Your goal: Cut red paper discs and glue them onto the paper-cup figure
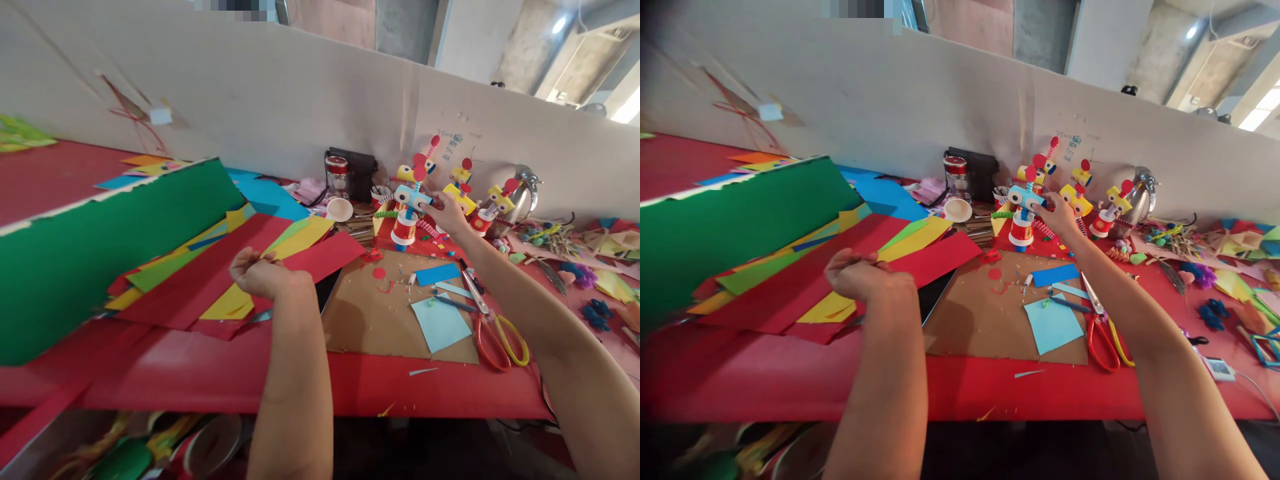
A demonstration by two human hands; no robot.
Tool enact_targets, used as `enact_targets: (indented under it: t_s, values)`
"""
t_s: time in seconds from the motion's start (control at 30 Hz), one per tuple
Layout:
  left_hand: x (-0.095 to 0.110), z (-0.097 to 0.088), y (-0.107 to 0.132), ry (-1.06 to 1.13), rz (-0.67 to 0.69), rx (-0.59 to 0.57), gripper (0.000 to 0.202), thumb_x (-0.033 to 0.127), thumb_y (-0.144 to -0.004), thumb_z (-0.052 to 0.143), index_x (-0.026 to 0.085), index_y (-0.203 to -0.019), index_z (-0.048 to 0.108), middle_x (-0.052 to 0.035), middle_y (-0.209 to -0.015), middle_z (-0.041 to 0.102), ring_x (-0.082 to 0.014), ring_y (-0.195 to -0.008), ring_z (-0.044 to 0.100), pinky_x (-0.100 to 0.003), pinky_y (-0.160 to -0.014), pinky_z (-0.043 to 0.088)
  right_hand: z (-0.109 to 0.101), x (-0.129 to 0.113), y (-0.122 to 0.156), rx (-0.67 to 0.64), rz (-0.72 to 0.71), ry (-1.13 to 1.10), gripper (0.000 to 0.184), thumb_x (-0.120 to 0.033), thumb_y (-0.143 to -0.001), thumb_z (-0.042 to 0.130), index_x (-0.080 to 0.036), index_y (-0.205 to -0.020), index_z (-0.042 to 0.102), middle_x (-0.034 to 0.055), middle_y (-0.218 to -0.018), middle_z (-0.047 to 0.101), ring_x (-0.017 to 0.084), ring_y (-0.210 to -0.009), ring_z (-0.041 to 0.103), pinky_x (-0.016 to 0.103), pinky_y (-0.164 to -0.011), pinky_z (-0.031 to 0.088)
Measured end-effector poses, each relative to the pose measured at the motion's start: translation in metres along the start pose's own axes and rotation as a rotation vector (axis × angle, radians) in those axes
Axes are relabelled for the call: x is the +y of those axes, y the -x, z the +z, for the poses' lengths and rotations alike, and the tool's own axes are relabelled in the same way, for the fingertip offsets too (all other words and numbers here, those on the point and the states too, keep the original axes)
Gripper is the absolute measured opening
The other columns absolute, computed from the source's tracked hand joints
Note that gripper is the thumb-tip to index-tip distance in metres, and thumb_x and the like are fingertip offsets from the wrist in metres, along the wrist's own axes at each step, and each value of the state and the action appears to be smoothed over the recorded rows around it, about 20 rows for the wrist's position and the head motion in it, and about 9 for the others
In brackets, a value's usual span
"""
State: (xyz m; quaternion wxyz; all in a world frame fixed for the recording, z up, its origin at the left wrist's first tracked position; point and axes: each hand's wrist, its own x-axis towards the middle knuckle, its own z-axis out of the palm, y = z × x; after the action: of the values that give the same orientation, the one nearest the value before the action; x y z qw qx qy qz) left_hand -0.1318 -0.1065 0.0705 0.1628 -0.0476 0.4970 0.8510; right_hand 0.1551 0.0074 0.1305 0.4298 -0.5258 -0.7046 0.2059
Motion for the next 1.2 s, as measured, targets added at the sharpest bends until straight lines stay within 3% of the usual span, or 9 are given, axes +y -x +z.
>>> enact_targets:
  t_s: [0.27,0.47,0.8,1.03,1.2]
  values:
    - [-0.014,0.010,0.035,-0.031,-0.061,-0.155,0.037,0.012,-0.047,0.043,0.023,-0.082,0.038,0.0031,-0.079,0.043,-0.0083,-0.059,0.041,-0.022,-0.054,0.030,-0.004,-0.004,0.002,-0.006,-0.025,-0.012,0.030,-0.035,-0.075,0.072,-0.022,-0.101,0.068,0.0050,-0.100,0.072,0.024,-0.100,0.067,0.046,-0.093,0.052]
    - [-0.015,0.011,0.049,-0.059,-0.151,-0.300,0.032,0.007,-0.054,0.050,0.022,-0.082,0.044,0.0059,-0.076,0.047,-0.0064,-0.057,0.044,-0.021,-0.057,0.036,-0.006,-0.006,0.002,0.024,-0.022,0.051,0.033,-0.034,-0.074,0.074,-0.020,-0.103,0.068,0.0088,-0.109,0.070,0.026,-0.105,0.065,0.045,-0.095,0.052]
    - [-0.017,0.015,0.059,0.016,-0.204,-0.300,0.032,-0.002,-0.055,0.053,0.019,-0.078,0.050,0.0062,-0.074,0.049,-0.0051,-0.056,0.046,-0.019,-0.057,0.037,-0.006,-0.005,0.010,-0.048,-0.121,0.079,0.043,-0.039,-0.074,0.075,-0.022,-0.112,0.064,0.0109,-0.117,0.069,0.028,-0.112,0.064,0.048,-0.096,0.051]
    - [-0.019,0.016,0.062,-0.003,-0.222,-0.331,0.032,0.000,-0.054,0.051,0.020,-0.079,0.051,0.0062,-0.074,0.048,-0.0051,-0.055,0.044,-0.019,-0.057,0.038,-0.003,0.003,0.015,0.008,-0.265,0.176,0.052,-0.029,-0.068,0.078,-0.025,-0.117,0.062,0.0100,-0.121,0.067,0.030,-0.118,0.060,0.052,-0.102,0.049]
    - [-0.021,0.015,0.063,-0.017,-0.234,-0.359,0.033,0.001,-0.052,0.052,0.020,-0.079,0.050,0.0063,-0.074,0.048,-0.0052,-0.055,0.044,-0.019,-0.055,0.037,-0.003,0.004,0.019,0.010,-0.279,0.180,0.054,-0.029,-0.070,0.076,-0.025,-0.121,0.059,0.0110,-0.124,0.065,0.030,-0.118,0.059,0.053,-0.100,0.050]
